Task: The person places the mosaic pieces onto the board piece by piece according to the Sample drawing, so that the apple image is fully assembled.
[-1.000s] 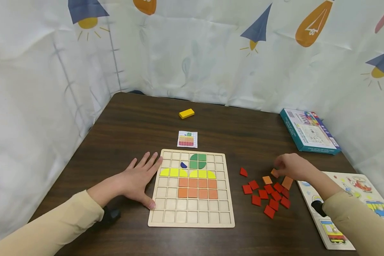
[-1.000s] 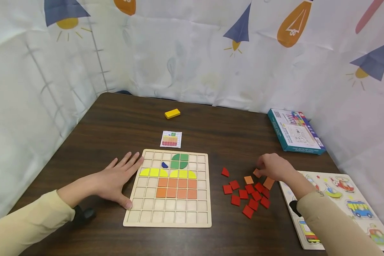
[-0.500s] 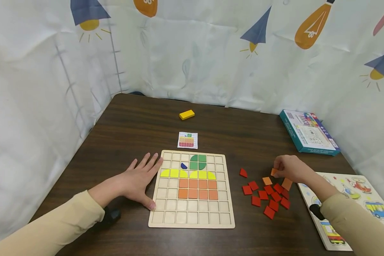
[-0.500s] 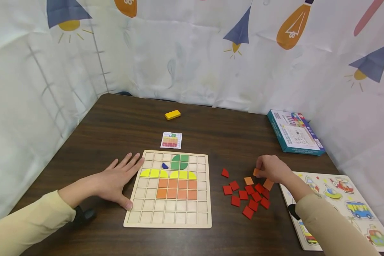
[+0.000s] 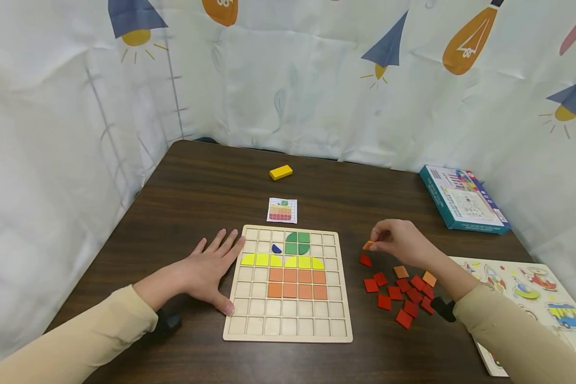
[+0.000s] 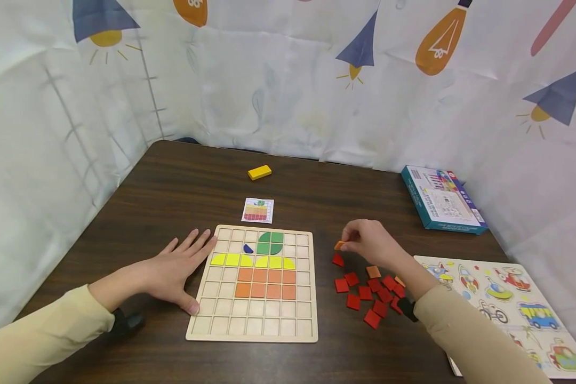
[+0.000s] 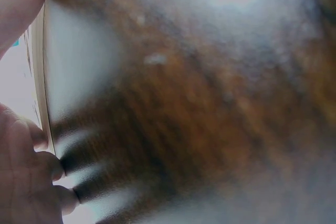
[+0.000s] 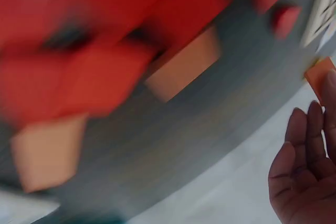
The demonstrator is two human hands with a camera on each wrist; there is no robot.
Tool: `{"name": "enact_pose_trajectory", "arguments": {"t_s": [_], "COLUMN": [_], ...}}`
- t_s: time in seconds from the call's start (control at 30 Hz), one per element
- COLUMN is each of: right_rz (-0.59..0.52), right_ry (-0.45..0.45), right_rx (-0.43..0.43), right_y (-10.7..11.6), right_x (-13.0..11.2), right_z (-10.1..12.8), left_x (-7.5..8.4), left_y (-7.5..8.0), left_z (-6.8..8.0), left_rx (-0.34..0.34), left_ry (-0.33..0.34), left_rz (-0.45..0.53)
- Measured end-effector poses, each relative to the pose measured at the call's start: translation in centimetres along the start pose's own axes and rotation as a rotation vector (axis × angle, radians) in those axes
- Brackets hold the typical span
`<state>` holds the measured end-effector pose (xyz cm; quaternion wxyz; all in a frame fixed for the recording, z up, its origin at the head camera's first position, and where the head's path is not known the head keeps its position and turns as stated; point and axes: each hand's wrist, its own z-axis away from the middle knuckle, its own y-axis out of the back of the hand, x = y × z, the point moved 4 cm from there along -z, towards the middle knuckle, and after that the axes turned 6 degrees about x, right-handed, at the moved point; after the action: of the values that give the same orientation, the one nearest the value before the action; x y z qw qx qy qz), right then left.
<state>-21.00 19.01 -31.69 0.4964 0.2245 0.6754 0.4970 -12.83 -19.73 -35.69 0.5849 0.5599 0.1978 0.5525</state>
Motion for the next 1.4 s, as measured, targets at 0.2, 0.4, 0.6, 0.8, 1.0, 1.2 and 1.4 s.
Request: {"name": "enact_pose_trajectory", "arguments": {"t_s": [0.2,0.4,0.6,0.8,1.0,1.2,1.4], "right_rz": [-0.133,-0.200,-0.247,-0.261,-0.215,-0.139,-0.058], "right_ry": [0.060,0.123,0.143,0.160,0.186,0.226,0.247], "right_rx": [-0.047,-0.119,-0.186,-0.225,-0.242,-0.231,-0.211], "right_y": [-2.6,-4.6,-6.9,-9.2,-10.5,-11.1,-11.7], "right_x": [-4.9,-8.7,-12.0,-14.8,-16.7,-17.3,-17.7], "right_z": [-2.0,-3.4,-4.5,-5.2,-5.7,-5.9,-6.0], "left_x": [0.1,0.1,0.2,0.2,0.1,0.0,-0.1], "left_y": [-0.1,-0.1,0.0,0.1,0.0,0.1,0.1], "left_z": [-0.2,-0.4,-0.5,-0.5,-0.3,-0.2,0.0], "left_rx": [0.001,0.004,0.002,-0.003,-0.004,0.002,0.003], "left_ry": [0.003,0.008,0.011,0.016,0.012,0.004,0.007], "left_rz": [-0.008,-0.032,-0.045,-0.043,-0.033,-0.038,-0.040]}}
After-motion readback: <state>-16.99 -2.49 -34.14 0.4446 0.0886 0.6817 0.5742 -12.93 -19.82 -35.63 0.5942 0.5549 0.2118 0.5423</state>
